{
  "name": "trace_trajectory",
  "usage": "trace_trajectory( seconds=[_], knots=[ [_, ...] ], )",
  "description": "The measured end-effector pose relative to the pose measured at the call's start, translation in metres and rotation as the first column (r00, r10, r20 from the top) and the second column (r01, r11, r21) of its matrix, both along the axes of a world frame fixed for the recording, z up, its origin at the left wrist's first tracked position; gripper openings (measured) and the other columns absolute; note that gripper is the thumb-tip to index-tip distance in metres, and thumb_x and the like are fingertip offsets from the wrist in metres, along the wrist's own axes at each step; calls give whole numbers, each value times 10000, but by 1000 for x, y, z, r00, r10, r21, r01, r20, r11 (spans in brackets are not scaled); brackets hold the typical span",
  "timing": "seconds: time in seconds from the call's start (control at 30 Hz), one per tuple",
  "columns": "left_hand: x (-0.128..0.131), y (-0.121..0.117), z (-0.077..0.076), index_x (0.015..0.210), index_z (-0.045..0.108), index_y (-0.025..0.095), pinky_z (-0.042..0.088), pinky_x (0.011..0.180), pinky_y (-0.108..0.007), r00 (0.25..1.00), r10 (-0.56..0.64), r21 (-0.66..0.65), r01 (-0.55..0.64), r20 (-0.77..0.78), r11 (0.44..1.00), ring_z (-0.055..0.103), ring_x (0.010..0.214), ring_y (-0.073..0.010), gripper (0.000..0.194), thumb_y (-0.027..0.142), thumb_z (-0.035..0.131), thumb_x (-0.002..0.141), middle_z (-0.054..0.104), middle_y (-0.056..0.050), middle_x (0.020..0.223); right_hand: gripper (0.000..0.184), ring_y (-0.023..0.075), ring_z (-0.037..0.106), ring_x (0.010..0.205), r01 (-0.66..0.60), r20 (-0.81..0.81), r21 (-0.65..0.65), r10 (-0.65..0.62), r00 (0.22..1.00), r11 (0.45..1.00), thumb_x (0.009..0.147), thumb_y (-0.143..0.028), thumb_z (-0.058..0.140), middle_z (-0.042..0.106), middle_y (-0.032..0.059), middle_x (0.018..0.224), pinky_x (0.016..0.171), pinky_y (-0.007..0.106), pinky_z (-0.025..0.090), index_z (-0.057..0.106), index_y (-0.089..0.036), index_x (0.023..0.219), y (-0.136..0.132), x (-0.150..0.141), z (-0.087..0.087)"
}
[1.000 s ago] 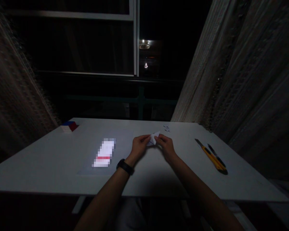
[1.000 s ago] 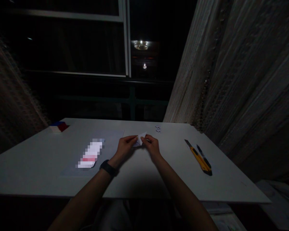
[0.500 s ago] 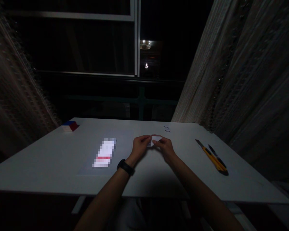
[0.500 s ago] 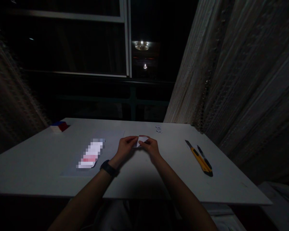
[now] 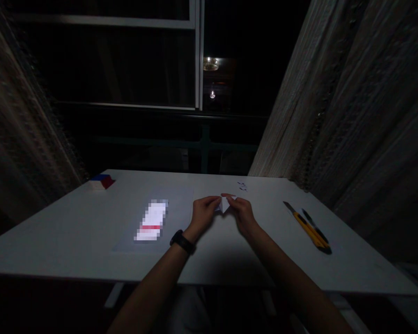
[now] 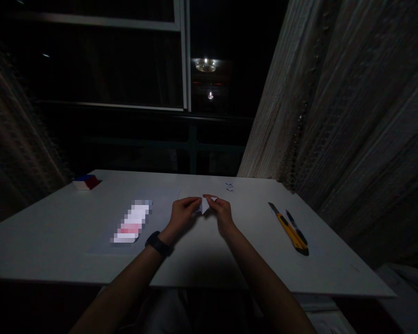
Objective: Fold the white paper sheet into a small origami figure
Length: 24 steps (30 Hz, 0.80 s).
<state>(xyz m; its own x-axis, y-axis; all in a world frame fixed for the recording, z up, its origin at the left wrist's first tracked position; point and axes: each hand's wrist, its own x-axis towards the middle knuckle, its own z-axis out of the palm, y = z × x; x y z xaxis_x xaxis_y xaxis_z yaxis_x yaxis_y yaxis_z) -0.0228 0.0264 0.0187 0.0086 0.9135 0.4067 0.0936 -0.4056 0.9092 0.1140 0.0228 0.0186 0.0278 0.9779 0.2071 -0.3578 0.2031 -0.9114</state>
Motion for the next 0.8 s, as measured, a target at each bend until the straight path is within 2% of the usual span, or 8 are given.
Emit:
trace_trajectory(
  seconds=[0.17,0.27,0.37,0.5,0.67,0.8],
  knots=[
    [0,-2,1,852,706,148,484,748,-298,1000,-11,5,11,-21,1000,636,797,-195,235,309,592,725,699,-76,850,190,166,588,725,-11,-55,-25,10,998,1000,632,-312,694,680,43,785,692,284,433,717,-169,756,2,1,1],
    [1,-2,1,840,708,151,485,741,-293,999,14,18,-14,-33,1000,638,790,-192,218,296,594,725,701,-71,842,187,181,591,752,-4,-31,-14,3,1000,1000,631,-314,694,679,51,841,703,305,436,716,-171,749,2,2,2],
    [1,-1,0,827,709,152,489,722,-292,999,35,19,-34,-33,999,639,768,-187,209,297,603,721,701,-69,826,174,204,583,850,46,90,105,-55,994,993,660,-338,675,662,61,942,759,334,431,716,-183,728,-1,2,2],
    [1,0,1,834,708,143,497,719,-297,999,28,-8,-28,19,1000,638,765,-188,229,314,617,711,700,-76,836,164,224,555,973,68,278,283,-150,949,957,687,-355,654,632,56,1019,883,360,382,718,-204,697,-4,1,4],
    [0,-2,3,857,706,129,503,727,-316,999,25,-3,-24,31,1000,637,773,-200,266,330,621,704,699,-86,839,199,231,551,979,63,356,329,-186,916,942,712,-378,624,626,61,1023,895,363,374,719,-204,694,-1,4,5],
    [-1,-3,5,830,709,124,505,708,-309,1000,6,1,-6,19,1000,637,740,-193,255,326,619,702,701,-80,806,203,229,562,970,72,357,334,-197,913,940,716,-380,620,631,63,1032,880,355,387,721,-203,718,-1,4,5]
  ],
)
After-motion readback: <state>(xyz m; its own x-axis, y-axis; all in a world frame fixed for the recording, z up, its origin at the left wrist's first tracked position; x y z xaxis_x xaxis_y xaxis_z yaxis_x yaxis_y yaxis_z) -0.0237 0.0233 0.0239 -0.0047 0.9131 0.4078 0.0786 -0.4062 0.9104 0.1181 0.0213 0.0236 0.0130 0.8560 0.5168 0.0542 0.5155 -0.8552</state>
